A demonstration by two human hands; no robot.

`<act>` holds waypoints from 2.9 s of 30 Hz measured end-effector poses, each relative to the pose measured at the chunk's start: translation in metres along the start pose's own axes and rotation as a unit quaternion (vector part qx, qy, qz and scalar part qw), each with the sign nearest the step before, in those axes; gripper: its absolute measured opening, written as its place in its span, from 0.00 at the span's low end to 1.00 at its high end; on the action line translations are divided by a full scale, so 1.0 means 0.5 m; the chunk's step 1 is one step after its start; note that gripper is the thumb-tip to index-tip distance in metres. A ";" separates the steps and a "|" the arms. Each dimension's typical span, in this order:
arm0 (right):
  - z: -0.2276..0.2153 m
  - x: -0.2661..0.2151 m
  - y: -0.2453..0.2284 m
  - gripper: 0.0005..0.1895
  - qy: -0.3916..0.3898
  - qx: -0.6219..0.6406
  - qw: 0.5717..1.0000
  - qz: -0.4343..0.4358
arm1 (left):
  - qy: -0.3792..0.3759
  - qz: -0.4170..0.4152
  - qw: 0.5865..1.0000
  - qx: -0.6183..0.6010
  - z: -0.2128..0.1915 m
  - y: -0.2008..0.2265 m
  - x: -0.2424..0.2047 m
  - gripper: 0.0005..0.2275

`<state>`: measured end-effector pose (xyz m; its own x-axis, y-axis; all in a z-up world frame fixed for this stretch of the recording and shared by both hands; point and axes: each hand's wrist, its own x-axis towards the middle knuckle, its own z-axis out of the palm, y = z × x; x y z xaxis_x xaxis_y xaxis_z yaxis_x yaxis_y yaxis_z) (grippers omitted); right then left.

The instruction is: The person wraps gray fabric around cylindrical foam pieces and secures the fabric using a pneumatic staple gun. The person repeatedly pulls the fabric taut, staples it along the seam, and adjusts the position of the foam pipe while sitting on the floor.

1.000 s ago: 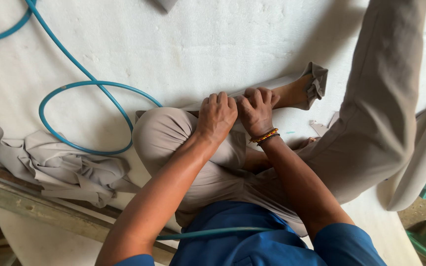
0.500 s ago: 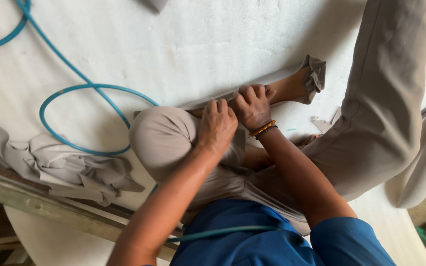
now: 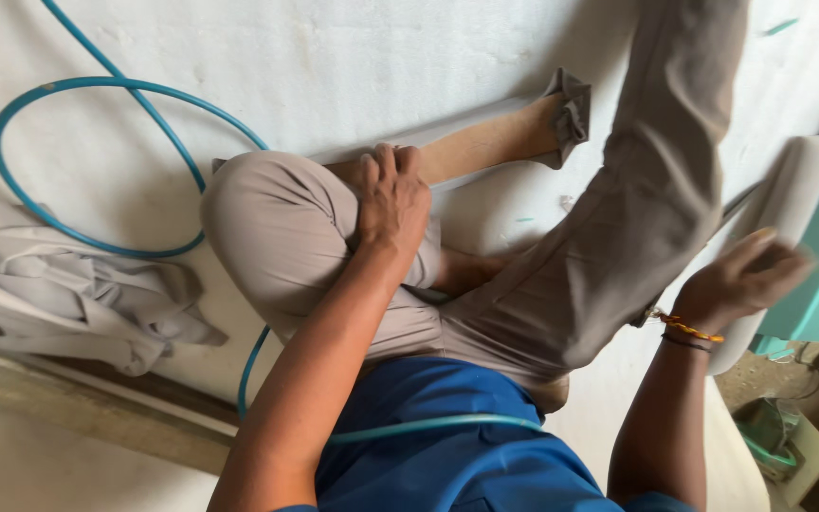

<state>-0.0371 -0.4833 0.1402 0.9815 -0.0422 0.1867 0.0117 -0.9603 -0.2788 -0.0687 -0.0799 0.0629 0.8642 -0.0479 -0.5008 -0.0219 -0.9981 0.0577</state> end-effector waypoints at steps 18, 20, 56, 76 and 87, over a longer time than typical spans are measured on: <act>-0.045 -0.118 0.175 0.15 -0.170 0.258 0.914 0.264 | 0.069 -0.017 0.997 -0.043 0.041 -0.004 0.023 0.09; -0.189 -0.072 0.102 0.06 -0.134 0.233 0.888 0.373 | 0.101 -0.020 0.993 -0.060 0.055 0.003 0.013 0.09; 0.082 0.046 -0.490 0.19 -0.390 0.233 0.877 0.157 | 0.182 0.034 0.974 -0.127 0.099 -0.024 0.003 0.07; 0.089 0.045 -0.487 0.19 -0.418 0.226 0.857 0.200 | 0.161 0.057 0.983 -0.064 0.088 -0.013 0.007 0.08; 0.094 0.048 -0.485 0.19 -0.419 0.218 0.857 0.206 | 0.078 0.076 0.988 -0.109 0.063 -0.025 -0.005 0.06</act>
<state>-0.0076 -0.2384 0.1681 0.7096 0.0356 -0.7037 -0.4774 -0.7103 -0.5173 -0.0865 -0.0686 0.0360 0.9264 -0.1732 -0.3345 -0.0632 -0.9469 0.3152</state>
